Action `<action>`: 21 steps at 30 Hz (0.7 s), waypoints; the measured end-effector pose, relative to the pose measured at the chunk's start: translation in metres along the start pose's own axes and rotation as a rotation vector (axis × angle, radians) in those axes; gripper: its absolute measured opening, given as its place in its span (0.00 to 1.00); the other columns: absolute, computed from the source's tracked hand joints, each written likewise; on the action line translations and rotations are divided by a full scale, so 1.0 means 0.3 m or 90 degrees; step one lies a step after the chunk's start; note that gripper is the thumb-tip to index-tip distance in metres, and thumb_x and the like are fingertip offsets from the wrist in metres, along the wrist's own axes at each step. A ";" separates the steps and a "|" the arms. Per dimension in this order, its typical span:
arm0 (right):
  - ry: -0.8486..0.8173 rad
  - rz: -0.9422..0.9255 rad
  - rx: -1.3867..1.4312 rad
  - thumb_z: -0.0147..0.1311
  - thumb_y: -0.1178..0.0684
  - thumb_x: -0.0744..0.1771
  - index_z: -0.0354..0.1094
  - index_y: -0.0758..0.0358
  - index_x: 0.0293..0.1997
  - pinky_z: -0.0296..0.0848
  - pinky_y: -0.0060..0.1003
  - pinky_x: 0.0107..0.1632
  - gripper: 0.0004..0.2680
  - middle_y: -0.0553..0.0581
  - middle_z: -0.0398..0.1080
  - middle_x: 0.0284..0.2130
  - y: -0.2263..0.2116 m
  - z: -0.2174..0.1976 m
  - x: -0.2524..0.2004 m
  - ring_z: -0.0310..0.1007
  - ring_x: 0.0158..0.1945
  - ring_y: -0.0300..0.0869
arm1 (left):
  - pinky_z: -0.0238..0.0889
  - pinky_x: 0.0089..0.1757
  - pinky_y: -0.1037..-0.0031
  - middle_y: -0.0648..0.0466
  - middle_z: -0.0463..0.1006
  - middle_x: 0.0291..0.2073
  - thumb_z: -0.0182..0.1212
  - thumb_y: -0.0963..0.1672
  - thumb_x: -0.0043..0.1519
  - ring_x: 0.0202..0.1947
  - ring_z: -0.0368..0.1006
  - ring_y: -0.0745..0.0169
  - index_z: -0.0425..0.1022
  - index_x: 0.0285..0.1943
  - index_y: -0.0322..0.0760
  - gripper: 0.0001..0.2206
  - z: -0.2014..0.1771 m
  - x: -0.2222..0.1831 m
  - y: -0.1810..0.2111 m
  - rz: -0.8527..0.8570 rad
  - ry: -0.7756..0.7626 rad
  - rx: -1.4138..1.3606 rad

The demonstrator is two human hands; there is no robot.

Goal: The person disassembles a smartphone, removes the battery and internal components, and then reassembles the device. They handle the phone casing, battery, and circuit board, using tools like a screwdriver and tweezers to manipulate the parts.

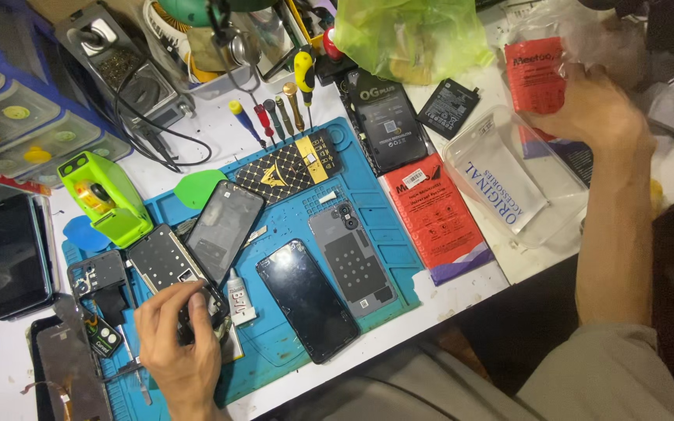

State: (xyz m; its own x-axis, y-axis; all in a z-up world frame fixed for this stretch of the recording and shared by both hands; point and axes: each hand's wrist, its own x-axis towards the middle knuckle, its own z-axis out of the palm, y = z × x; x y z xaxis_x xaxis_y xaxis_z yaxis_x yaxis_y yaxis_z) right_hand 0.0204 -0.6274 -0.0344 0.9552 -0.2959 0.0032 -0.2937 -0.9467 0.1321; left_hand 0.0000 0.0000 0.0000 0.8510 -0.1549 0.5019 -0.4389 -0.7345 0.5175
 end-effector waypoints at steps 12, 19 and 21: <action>0.113 -0.023 0.187 0.71 0.44 0.52 0.53 0.81 0.70 0.57 0.59 0.67 0.42 0.87 0.57 0.59 -0.081 -0.155 -0.055 0.54 0.67 0.72 | 0.63 0.53 0.61 0.46 0.79 0.47 0.59 0.36 0.71 0.48 0.73 0.48 0.80 0.49 0.30 0.05 0.000 0.004 0.009 -0.014 -0.004 -0.003; 0.134 0.010 0.310 0.69 0.53 0.58 0.58 0.73 0.74 0.60 0.61 0.61 0.36 0.77 0.57 0.62 -0.112 -0.314 -0.106 0.61 0.64 0.68 | 0.65 0.53 0.61 0.46 0.79 0.46 0.59 0.36 0.70 0.50 0.72 0.49 0.81 0.50 0.30 0.05 0.002 0.005 0.009 -0.016 0.004 -0.009; 0.209 -0.044 0.325 0.68 0.54 0.62 0.66 0.72 0.74 0.65 0.50 0.58 0.31 0.71 0.70 0.65 -0.083 -0.298 -0.109 0.73 0.50 0.58 | 0.65 0.52 0.62 0.47 0.79 0.46 0.59 0.37 0.70 0.50 0.71 0.49 0.81 0.50 0.31 0.05 0.001 0.006 0.009 -0.028 -0.005 -0.010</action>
State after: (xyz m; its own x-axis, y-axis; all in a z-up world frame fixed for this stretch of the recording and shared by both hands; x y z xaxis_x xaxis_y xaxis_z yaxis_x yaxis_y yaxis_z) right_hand -0.0003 -0.5827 0.0507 0.9101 -0.2533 0.3281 -0.1325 -0.9278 -0.3488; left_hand 0.0004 -0.0025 0.0019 0.8715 -0.1282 0.4733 -0.4057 -0.7306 0.5492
